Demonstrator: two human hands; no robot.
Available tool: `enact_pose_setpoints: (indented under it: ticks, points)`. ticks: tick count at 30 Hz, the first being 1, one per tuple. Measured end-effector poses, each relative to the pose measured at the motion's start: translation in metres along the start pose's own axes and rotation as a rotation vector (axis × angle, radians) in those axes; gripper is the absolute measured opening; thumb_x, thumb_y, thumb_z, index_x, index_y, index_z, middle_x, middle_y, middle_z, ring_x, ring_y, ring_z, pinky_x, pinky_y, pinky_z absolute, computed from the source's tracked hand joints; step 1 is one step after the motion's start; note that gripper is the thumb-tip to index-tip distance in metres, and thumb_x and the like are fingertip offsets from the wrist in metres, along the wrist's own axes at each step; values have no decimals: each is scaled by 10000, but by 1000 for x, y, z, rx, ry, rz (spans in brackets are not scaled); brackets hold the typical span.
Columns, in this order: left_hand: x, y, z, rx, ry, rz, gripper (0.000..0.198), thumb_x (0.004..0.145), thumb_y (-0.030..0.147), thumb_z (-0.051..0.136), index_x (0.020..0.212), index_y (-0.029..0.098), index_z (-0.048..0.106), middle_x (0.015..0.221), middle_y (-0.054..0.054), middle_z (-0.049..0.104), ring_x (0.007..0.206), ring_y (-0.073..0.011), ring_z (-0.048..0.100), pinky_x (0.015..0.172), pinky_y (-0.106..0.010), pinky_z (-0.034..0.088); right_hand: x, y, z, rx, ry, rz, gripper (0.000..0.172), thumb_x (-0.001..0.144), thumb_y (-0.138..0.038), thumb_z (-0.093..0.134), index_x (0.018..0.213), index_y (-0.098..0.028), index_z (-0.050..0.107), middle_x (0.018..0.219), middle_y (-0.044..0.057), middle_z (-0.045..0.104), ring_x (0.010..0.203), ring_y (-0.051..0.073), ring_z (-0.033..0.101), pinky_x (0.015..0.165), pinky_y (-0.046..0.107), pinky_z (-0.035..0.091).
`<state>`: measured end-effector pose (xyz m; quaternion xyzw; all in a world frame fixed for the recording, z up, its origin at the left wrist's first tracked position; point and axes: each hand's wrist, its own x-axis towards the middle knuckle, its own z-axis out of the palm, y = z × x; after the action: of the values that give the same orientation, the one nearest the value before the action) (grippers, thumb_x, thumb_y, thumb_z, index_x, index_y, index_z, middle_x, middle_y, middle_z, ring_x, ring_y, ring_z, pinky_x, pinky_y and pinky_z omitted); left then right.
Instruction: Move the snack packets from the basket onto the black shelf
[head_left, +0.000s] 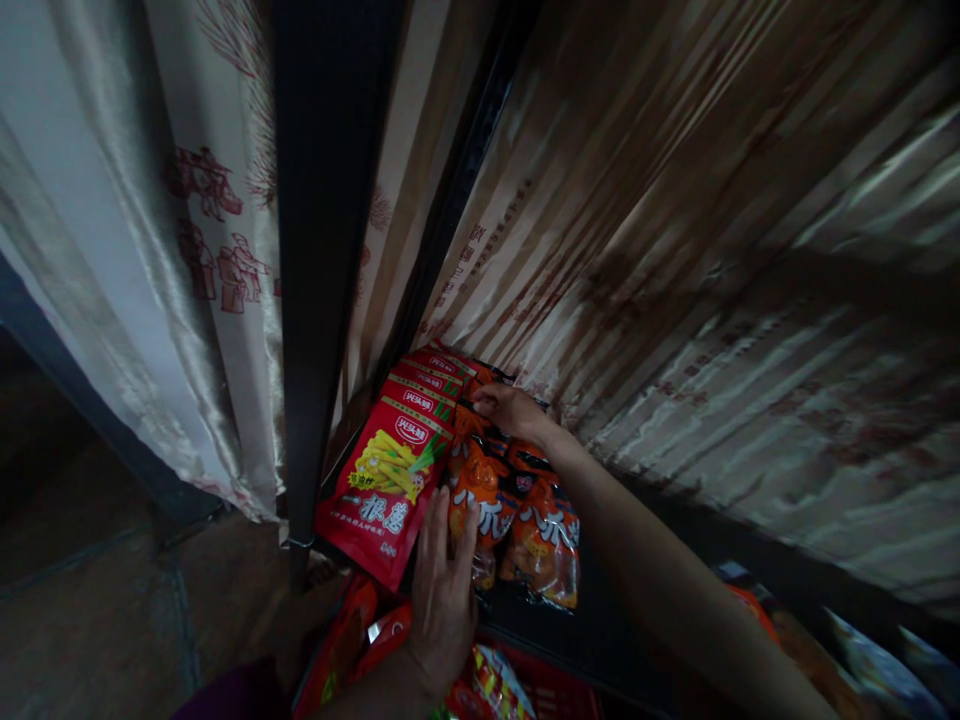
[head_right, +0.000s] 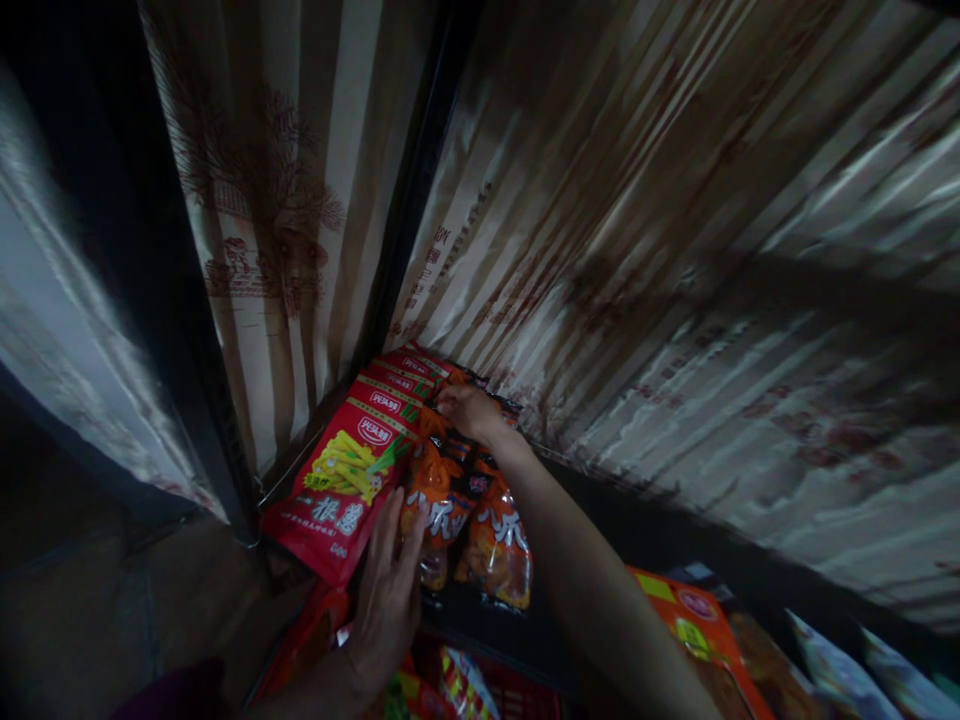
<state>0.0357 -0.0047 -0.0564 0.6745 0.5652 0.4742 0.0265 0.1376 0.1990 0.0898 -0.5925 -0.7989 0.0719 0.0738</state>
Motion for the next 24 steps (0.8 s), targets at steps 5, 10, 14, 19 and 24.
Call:
enact_pose_setpoints:
  ticks: [5, 10, 14, 19, 24]
  points:
    - [0, 2, 6, 44, -7, -29, 817, 792, -72, 370, 1505, 228, 108, 1478, -184, 362, 1385, -289, 321, 1018, -455, 460, -62, -19, -7, 245, 507, -36, 278, 866, -324, 496, 1026, -188, 678, 1043, 86, 690, 961, 206, 637, 881, 353, 490]
    - [-1, 0, 12, -1, 43, -14, 750, 857, 4, 370, 1507, 176, 37, 1501, -209, 311, 1402, -287, 280, 1047, -468, 430, -155, -34, 30, 422, 803, 107, 372, 886, -422, 482, 1179, -219, 587, 1178, 101, 615, 1031, 215, 607, 911, 423, 494]
    - [-4, -3, 16, -64, 39, -25, 695, 920, 162, 392, 1504, 149, 14, 1535, -209, 229, 1417, -292, 231, 1071, -503, 394, -195, -40, 85, 570, 734, 257, 449, 871, -452, 505, 1255, -221, 529, 1240, 124, 588, 1086, 236, 593, 882, 426, 517]
    - [-6, -5, 17, -47, 17, -31, 681, 941, 187, 345, 1501, 162, -42, 1529, -207, 246, 1418, -286, 220, 1068, -518, 399, -199, -48, 120, 616, 619, 321, 529, 877, -478, 461, 1327, -202, 484, 1356, 138, 524, 1218, 271, 517, 993, 503, 441]
    - [-7, -4, 8, 38, 13, 18, 664, 932, 110, 317, 1505, 196, -6, 1528, -174, 274, 1417, -272, 224, 1062, -485, 416, -196, -56, 121, 608, 611, 310, 523, 898, -435, 401, 1344, -170, 467, 1380, 144, 507, 1271, 261, 474, 1054, 502, 384]
